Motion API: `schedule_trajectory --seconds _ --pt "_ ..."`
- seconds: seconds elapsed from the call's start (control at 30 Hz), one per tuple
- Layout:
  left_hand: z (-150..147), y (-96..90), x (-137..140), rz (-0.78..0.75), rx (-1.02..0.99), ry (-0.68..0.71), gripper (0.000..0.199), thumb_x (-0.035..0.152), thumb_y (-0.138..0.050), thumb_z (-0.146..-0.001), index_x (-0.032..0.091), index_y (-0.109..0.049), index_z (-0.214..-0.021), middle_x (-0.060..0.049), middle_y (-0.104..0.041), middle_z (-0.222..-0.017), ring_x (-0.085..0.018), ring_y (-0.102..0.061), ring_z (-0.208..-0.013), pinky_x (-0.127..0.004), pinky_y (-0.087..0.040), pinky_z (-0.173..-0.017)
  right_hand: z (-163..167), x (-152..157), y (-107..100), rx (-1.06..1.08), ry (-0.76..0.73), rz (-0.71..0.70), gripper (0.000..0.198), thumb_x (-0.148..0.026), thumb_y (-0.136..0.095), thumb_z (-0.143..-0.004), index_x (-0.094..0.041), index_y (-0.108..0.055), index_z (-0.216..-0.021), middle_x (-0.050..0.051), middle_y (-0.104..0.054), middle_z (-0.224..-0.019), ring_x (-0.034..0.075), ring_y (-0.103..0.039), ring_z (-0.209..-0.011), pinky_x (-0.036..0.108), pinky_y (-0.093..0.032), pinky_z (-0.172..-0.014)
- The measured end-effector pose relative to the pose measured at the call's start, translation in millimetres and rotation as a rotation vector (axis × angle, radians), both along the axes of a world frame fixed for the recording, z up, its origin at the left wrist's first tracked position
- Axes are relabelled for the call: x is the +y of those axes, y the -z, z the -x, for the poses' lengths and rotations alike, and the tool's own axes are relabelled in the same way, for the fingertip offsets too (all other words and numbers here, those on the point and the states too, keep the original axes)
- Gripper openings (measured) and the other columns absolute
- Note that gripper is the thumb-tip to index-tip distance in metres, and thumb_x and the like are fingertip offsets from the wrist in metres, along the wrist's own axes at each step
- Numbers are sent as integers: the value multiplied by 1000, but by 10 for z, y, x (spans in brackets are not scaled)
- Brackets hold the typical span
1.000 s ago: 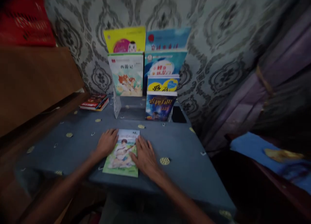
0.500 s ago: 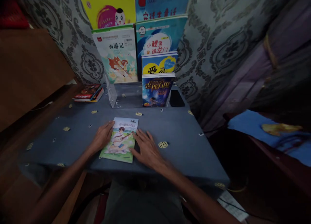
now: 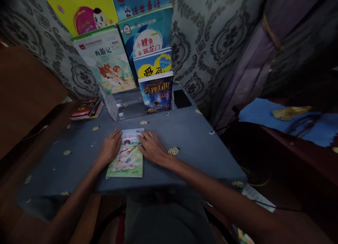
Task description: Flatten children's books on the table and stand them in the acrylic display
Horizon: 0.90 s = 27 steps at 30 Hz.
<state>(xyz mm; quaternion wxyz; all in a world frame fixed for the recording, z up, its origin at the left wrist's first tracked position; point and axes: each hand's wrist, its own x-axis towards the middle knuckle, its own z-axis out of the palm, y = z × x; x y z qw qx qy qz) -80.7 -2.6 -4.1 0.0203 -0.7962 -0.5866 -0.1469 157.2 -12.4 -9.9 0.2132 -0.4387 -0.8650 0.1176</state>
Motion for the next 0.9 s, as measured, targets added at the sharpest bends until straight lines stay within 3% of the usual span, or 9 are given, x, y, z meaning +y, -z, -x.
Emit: schedule_trajectory --seconds 0.2,0.4,0.73,0.9 --pt "-137 -23 39 9 -30 115 38 24 -38 -101 15 -61 -129 -15 -63 -138 -27 -57 -132 -47 -46 -112 -44 27 139 99 3 7 41 -29 -49 -99 -10 -59 -134 20 -53 -145 30 -49 -133 49 -41 -113" --pt "-367 30 122 -3 -47 210 40 22 -38 -100 16 -61 -133 -14 -63 -140 -26 -57 -133 -46 -45 -113 -42 46 144 177 30 46 41 -22 -44 -98 -11 -59 -134 18 -57 -142 29 -51 -132 49 -42 -113" --pt "-589 22 192 56 2 345 42 24 -37 -102 18 -56 -139 -13 -57 -147 -25 -49 -140 -47 -40 -114 -108 156 272 430 117 102 61 -15 -32 -95 -15 -26 -156 15 -59 -141 22 -52 -133 47 -42 -114" --pt "-620 20 158 48 -14 371 43 27 -37 -103 18 -54 -141 -13 -56 -148 -24 -48 -142 -49 -37 -115 -91 237 253 396 96 99 63 -14 -33 -94 -14 -26 -156 15 -60 -141 24 -52 -133 49 -40 -115"
